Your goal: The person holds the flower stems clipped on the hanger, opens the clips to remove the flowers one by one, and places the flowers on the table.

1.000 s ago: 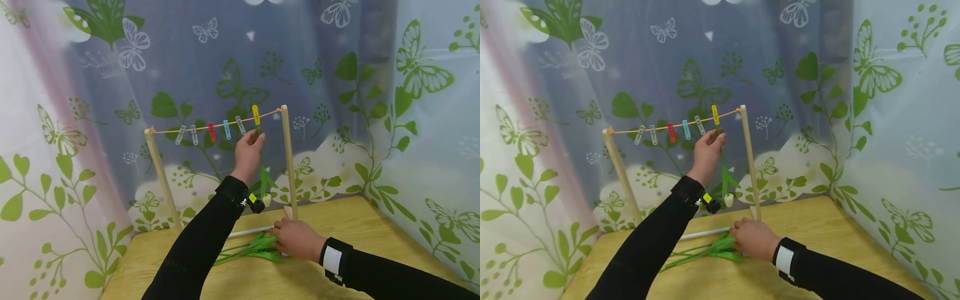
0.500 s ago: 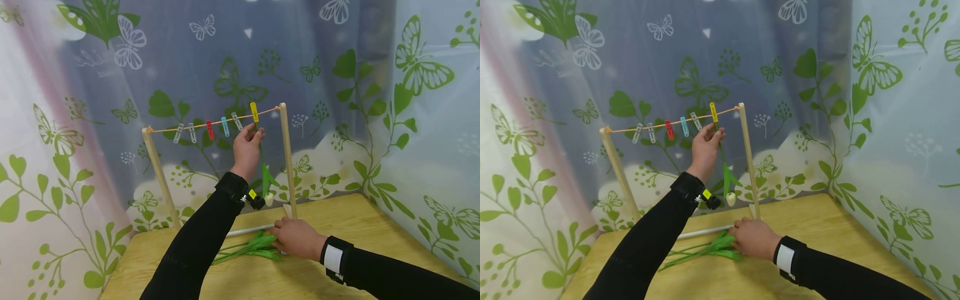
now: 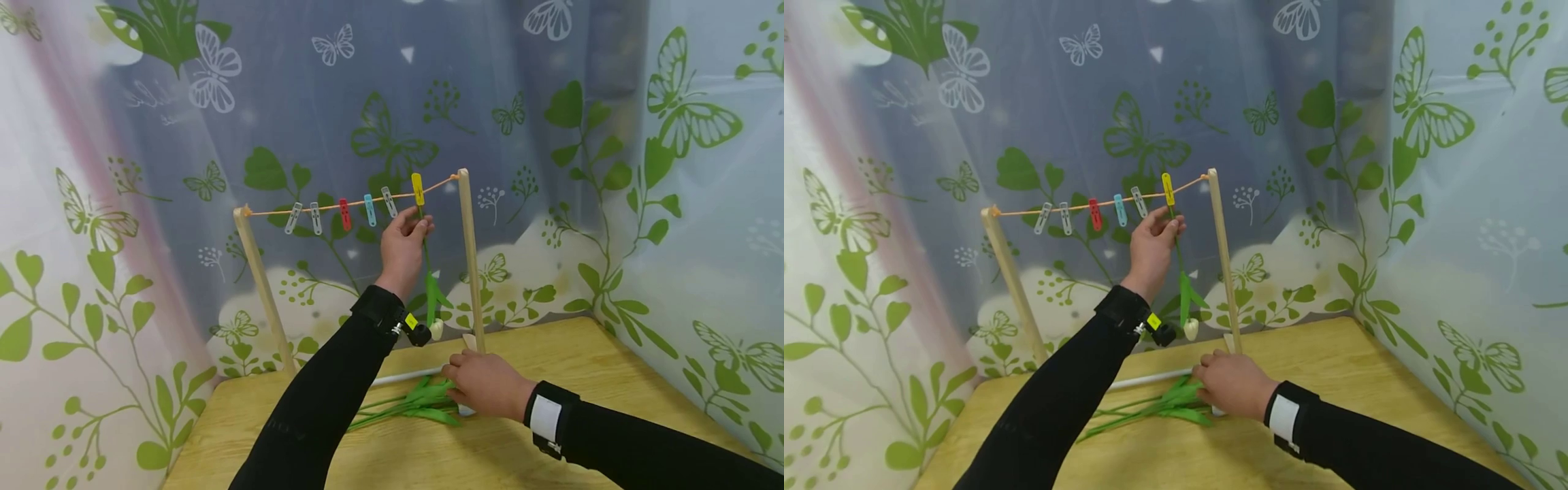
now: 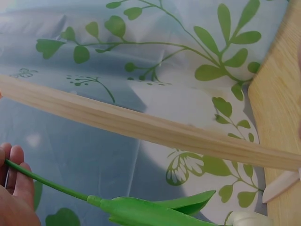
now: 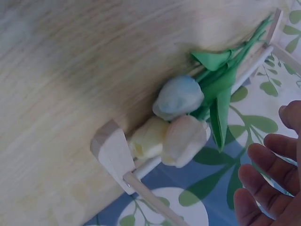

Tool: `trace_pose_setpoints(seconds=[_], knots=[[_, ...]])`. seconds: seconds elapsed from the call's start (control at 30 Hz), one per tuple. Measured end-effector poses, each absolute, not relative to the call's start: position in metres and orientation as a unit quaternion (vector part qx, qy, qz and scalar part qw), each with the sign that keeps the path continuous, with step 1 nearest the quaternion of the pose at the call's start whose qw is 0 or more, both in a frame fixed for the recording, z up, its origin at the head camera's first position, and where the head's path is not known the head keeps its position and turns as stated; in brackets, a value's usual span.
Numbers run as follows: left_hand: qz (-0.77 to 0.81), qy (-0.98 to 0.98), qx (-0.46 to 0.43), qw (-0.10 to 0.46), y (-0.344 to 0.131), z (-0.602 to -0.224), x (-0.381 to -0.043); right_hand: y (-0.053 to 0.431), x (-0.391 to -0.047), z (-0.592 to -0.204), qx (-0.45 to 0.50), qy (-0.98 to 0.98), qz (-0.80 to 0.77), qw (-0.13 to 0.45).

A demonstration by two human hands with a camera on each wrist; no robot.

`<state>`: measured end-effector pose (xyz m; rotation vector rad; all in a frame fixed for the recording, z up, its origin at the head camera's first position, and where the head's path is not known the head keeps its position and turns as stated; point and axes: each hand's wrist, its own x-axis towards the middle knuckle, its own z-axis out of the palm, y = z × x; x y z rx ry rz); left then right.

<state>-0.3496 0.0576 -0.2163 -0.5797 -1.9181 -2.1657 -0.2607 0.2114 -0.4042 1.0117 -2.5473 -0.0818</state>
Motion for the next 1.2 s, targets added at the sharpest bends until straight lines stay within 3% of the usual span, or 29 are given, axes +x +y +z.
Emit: trace_pose_setpoints(seconds=[0.27, 0.5, 0.9, 1.2], knots=[[-0.734, -0.639, -0.205, 0.1, 0.055, -0.229, -0.367, 0.219, -0.277, -0.364, 0.347, -0.901, -0.03, 0.26], [-0.727, -0.643, -0.207, 0.119, 0.054, -0.24, -0.38, 0.22, -0.294, -0.294, 0.328, -0.901, -0.036, 0.28], [-0.727, -0.645, -0.199, 0.123, 0.053, -0.241, -0.382, 0.205, -0.31, -0.165, 0.276, -0.922, -0.002, 0.273], [-0.744, -0.629, -0.188, 0.124, 0.057, -0.243, -0.381, 0.193, -0.325, -0.105, 0.242, -0.938, -0.032, 0.247]])
